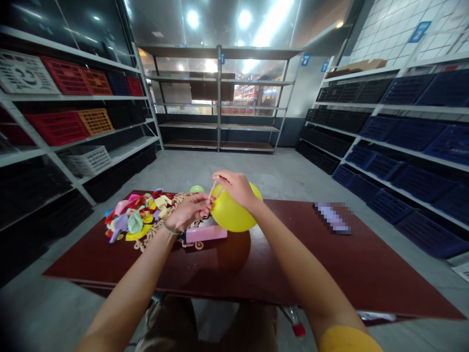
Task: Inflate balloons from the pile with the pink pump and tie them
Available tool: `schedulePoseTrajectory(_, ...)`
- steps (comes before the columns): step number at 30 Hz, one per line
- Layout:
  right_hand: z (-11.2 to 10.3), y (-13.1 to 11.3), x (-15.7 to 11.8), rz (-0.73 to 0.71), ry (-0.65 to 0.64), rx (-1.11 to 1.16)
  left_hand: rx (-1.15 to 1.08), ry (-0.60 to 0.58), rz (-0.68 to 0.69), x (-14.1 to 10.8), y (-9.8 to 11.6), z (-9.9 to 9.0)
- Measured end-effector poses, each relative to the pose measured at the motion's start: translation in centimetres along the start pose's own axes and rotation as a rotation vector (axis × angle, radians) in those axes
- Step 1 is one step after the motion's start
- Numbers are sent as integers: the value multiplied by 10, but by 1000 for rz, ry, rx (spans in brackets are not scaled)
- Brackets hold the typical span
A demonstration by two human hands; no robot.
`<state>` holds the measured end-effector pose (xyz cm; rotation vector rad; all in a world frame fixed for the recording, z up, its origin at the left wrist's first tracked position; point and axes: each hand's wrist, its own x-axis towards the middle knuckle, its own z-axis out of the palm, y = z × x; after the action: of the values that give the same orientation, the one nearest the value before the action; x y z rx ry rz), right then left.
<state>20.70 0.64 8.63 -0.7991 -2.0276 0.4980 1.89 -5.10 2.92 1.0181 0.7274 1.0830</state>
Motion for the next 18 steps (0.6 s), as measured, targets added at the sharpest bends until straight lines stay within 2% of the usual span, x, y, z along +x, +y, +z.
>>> schedulePoseTrajectory(6,-4,1,6,40,-61,-81,130,42,11,10,-11,3)
schedulePoseTrajectory(9,-7,-3,5,55,-109,-144,158,99,12,12,-14,5)
schedulePoseTrajectory(12,-9,-10,5,25,-184,-218,262,107,44,12,-16,9)
schedulePoseTrajectory(14,-8,-15,8,-26,-249,-266,412,71,112,11,-15,13)
schedulePoseTrajectory(18,1,-23,17,-127,-398,-305,891,11,306,4,-12,21)
